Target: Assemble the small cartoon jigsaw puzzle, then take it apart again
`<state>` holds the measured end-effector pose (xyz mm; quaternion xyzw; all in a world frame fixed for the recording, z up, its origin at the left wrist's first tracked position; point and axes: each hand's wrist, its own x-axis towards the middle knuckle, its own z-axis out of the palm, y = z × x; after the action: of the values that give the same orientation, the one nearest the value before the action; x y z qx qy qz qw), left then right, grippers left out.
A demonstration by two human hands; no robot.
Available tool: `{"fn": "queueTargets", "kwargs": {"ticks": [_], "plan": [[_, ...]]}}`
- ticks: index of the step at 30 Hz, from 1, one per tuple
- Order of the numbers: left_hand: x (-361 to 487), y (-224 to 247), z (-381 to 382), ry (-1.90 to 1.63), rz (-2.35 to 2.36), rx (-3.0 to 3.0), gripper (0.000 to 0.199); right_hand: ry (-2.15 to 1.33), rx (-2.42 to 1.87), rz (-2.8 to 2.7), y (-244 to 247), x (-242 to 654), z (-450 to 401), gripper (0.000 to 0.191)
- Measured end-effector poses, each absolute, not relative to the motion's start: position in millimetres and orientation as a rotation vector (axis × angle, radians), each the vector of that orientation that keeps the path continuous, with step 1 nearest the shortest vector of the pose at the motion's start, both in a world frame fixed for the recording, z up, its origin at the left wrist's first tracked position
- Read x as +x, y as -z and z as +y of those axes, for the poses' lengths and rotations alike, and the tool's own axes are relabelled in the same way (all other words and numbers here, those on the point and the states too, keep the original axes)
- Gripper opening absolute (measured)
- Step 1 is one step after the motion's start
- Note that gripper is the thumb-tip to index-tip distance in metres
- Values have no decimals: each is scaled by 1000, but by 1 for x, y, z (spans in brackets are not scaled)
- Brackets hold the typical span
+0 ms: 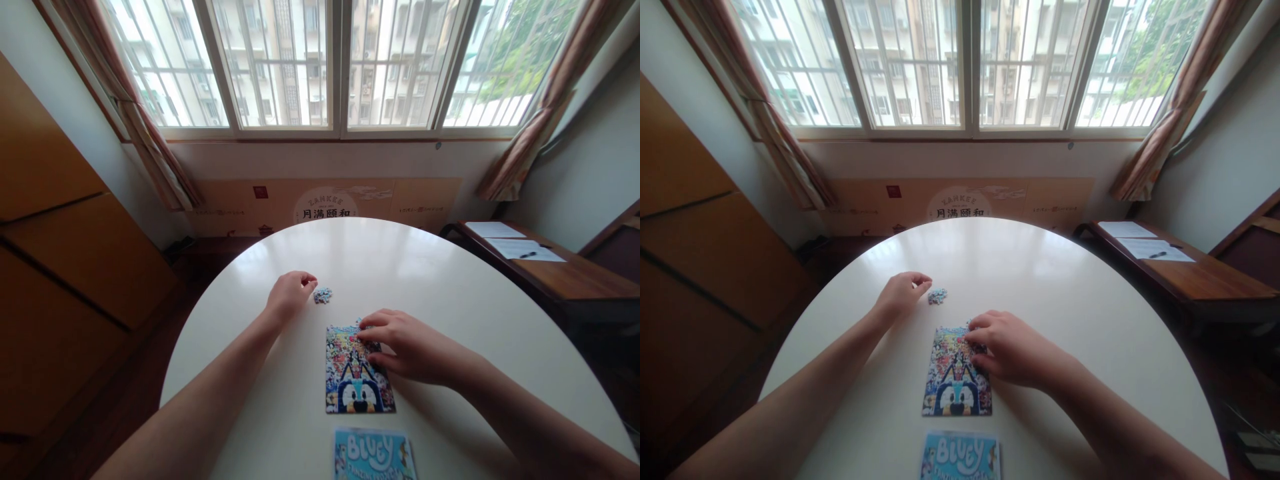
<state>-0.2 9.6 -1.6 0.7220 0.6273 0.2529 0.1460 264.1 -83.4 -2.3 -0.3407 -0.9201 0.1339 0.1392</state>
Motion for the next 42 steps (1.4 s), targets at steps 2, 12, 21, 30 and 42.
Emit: {"fn": "queueTargets", "kwargs": {"ticks": [2,12,21,30,42], "plan": [[4,-1,5,-762,1760,2166,21,-367,-985,-2666,3,262,-84,29],[38,0,-34,-501,1360,2457,19,-271,-1169,-2593,-3,272,-79,25],[51,14,-38,-518,1257,2520,15,-335,-1121,-2642,-3,265,-81,20],[53,16,-36,-509,1307,2396,13,-324,-1148,-2644,-3,265,-82,22],[54,13,-35,-522,1304,2365,13,-273,-1152,-2644,-4,265,-83,23]]}}
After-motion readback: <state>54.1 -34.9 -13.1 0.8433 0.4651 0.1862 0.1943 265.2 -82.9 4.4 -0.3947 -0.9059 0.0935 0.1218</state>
